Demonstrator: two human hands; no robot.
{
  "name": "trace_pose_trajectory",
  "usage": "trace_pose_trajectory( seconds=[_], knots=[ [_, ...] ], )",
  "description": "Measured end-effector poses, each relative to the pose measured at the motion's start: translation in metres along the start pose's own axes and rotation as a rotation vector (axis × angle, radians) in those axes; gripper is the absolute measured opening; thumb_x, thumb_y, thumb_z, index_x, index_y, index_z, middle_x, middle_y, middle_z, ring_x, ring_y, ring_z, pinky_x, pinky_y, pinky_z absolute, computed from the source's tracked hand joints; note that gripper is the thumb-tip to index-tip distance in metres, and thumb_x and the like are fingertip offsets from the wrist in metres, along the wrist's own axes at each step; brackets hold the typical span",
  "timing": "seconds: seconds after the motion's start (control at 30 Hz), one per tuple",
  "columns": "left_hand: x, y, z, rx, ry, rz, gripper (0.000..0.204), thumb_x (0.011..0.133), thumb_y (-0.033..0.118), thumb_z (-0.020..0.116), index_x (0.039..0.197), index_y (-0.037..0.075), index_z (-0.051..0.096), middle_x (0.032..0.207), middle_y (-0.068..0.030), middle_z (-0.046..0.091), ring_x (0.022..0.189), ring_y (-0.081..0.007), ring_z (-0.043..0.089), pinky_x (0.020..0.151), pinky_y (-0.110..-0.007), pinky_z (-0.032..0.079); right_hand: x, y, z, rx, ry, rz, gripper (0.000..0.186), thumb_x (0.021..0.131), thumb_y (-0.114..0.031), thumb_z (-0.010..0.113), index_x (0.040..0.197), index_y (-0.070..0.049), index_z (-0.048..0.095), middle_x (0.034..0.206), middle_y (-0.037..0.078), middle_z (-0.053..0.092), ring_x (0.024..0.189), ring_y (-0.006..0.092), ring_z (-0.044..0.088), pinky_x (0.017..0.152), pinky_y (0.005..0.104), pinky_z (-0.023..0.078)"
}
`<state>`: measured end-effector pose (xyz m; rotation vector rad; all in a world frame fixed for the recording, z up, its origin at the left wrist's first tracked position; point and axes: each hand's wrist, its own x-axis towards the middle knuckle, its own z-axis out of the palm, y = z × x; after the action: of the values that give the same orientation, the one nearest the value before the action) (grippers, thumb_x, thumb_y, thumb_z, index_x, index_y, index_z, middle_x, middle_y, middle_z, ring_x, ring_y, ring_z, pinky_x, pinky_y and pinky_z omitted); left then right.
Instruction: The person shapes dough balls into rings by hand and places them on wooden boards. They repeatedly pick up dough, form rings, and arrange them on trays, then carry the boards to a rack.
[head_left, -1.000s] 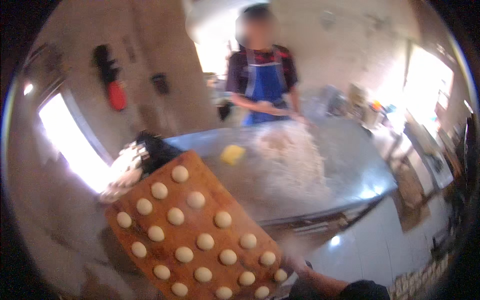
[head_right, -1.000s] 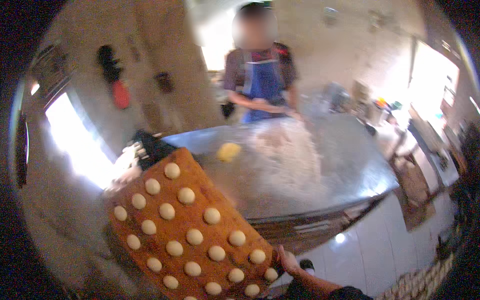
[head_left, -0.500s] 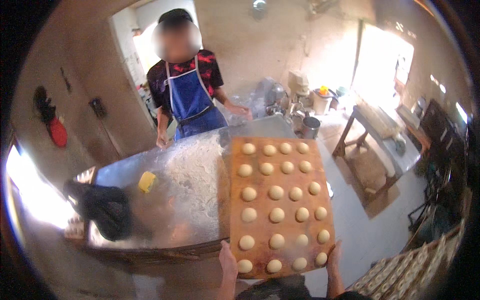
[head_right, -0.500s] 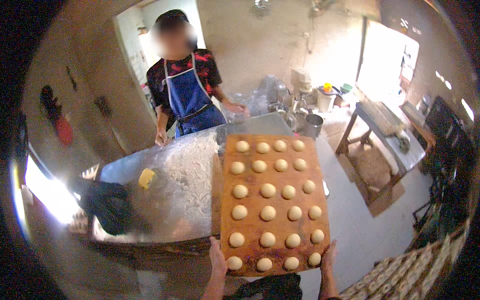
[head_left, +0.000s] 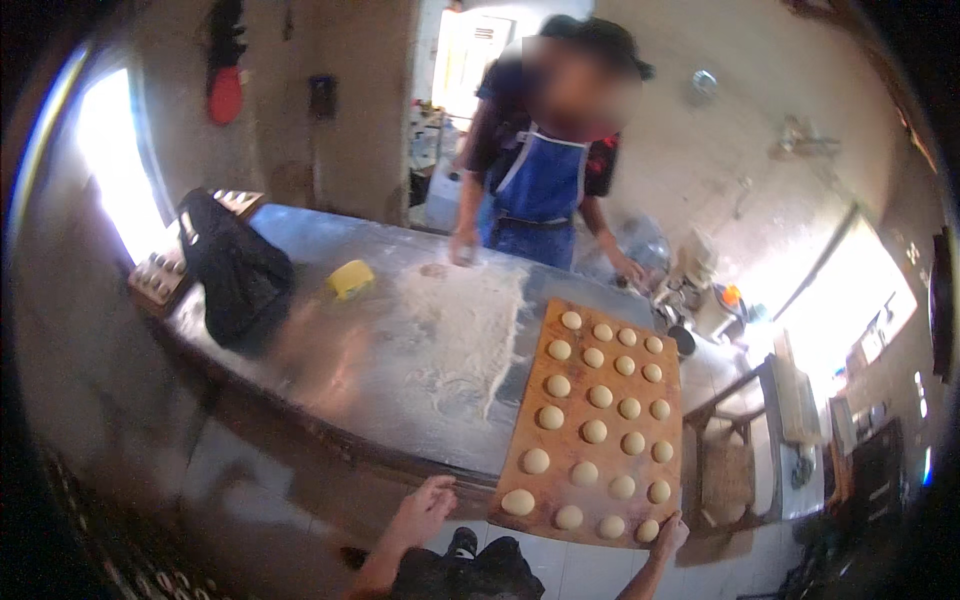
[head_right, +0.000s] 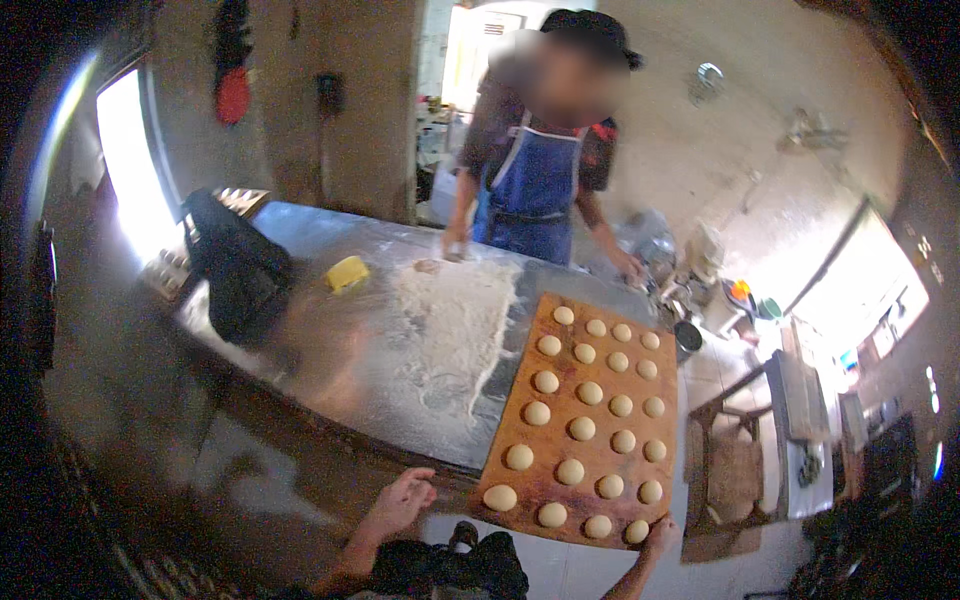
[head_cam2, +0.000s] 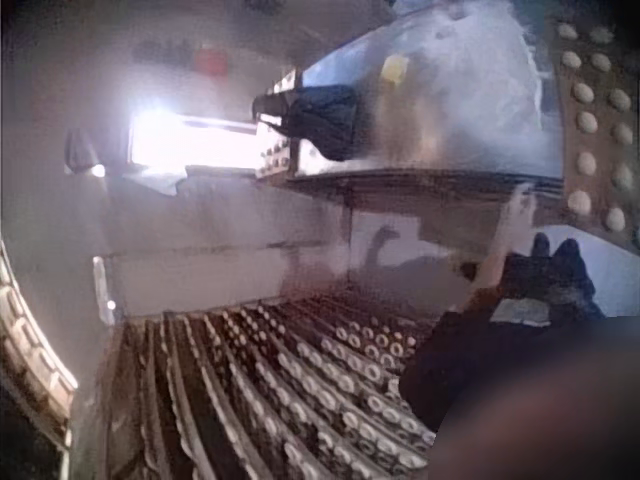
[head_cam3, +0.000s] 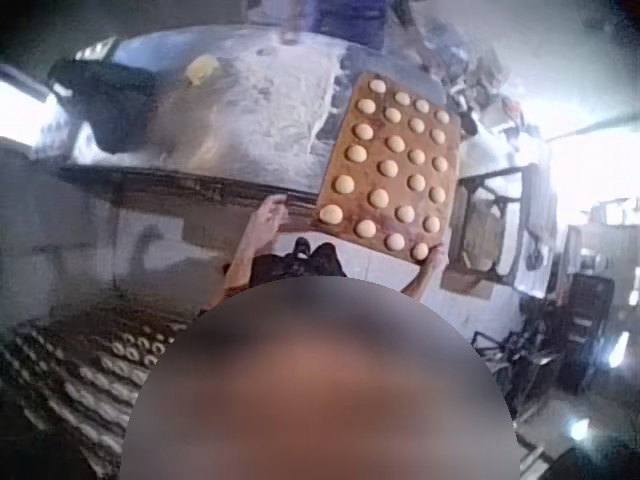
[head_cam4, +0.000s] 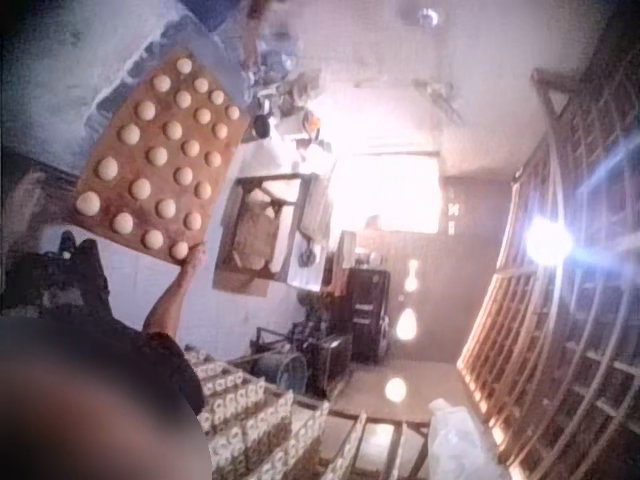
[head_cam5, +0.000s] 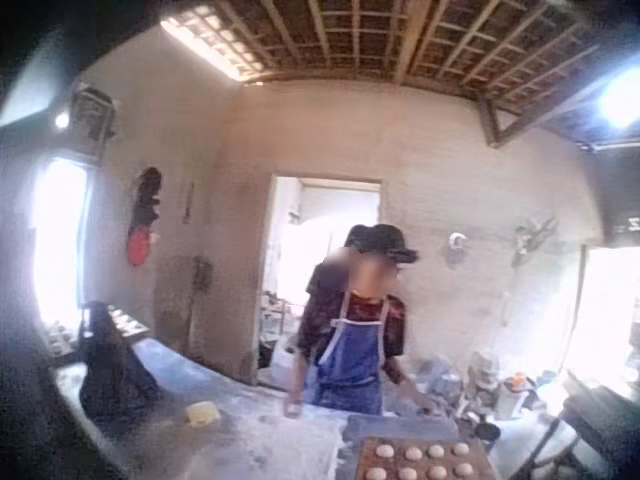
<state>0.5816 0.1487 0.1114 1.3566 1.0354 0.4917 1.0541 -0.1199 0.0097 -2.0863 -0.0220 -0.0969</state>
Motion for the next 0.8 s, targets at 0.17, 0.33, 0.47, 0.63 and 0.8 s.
trace_pose_trajectory(
  seconds=[0.17, 0.33, 0.47, 0.63, 0.8],
  knots=[
    [-0.042, -0.078, -0.081, 0.311, 0.098, -0.054, 0.031, 0.094, 0.023, 0.053, 0.118, 0.003, 0.058, 0.11, -0.0198, 0.065, 0.105, -0.0313, 0.063, 0.088, -0.037, 0.049, 0.064, 0.031, 0.029, -0.532, 0.151, -0.113, 0.05, 0.091, -0.035, 0.053, 0.07, 0.009, 0.064, 0.065, 0.017, 0.066, 0.061, 0.033, 0.064, 0.058, 0.0448, 0.046],
    [-0.109, -0.183, -0.142, 0.094, 0.259, -0.297, 0.033, 0.093, 0.028, 0.051, 0.113, 0.004, 0.061, 0.108, -0.0183, 0.066, 0.104, -0.0328, 0.063, 0.089, -0.039, 0.049, 0.024, 0.014, 0.077, -0.037, 0.326, 0.18, 0.044, 0.087, -0.036, 0.057, 0.092, 0.007, 0.061, 0.089, 0.016, 0.066, 0.077, 0.027, 0.065, 0.067, 0.0397, 0.051],
    [-0.183, -0.217, -0.194, 0.264, 0.363, -0.544, 0.045, 0.092, 0.037, 0.045, 0.113, 0.001, 0.061, 0.108, -0.0225, 0.065, 0.105, -0.0389, 0.061, 0.091, -0.043, 0.047, -0.124, -0.002, 0.174, -0.068, 0.274, -0.182, 0.043, 0.087, -0.036, 0.057, 0.096, 0.006, 0.06, 0.088, 0.015, 0.065, 0.074, 0.0253, 0.063, 0.064, 0.0381, 0.05],
    [-0.248, -0.337, -0.204, 0.096, 0.723, -0.567, 0.047, 0.091, 0.037, 0.047, 0.115, -0.002, 0.058, 0.116, -0.0275, 0.059, 0.108, -0.0453, 0.056, 0.094, -0.048, 0.044, -0.401, -0.003, 0.293, -0.08, -0.763, -0.48, 0.043, 0.088, -0.036, 0.058, 0.102, 0.004, 0.059, 0.086, 0.014, 0.063, 0.07, 0.0232, 0.061, 0.061, 0.0361, 0.049],
    [-0.316, -0.499, -0.201, -0.986, 1.335, -0.399, 0.031, 0.092, 0.031, 0.048, 0.11, 0.008, 0.059, 0.087, -0.0133, 0.066, 0.075, -0.0281, 0.066, 0.063, -0.04, 0.053, -0.631, 0.002, 0.387, -0.334, -1.918, -0.709, 0.044, 0.088, -0.036, 0.059, 0.108, 0.002, 0.058, 0.085, 0.013, 0.062, 0.067, 0.0211, 0.058, 0.057, 0.0341, 0.048]
  ],
)
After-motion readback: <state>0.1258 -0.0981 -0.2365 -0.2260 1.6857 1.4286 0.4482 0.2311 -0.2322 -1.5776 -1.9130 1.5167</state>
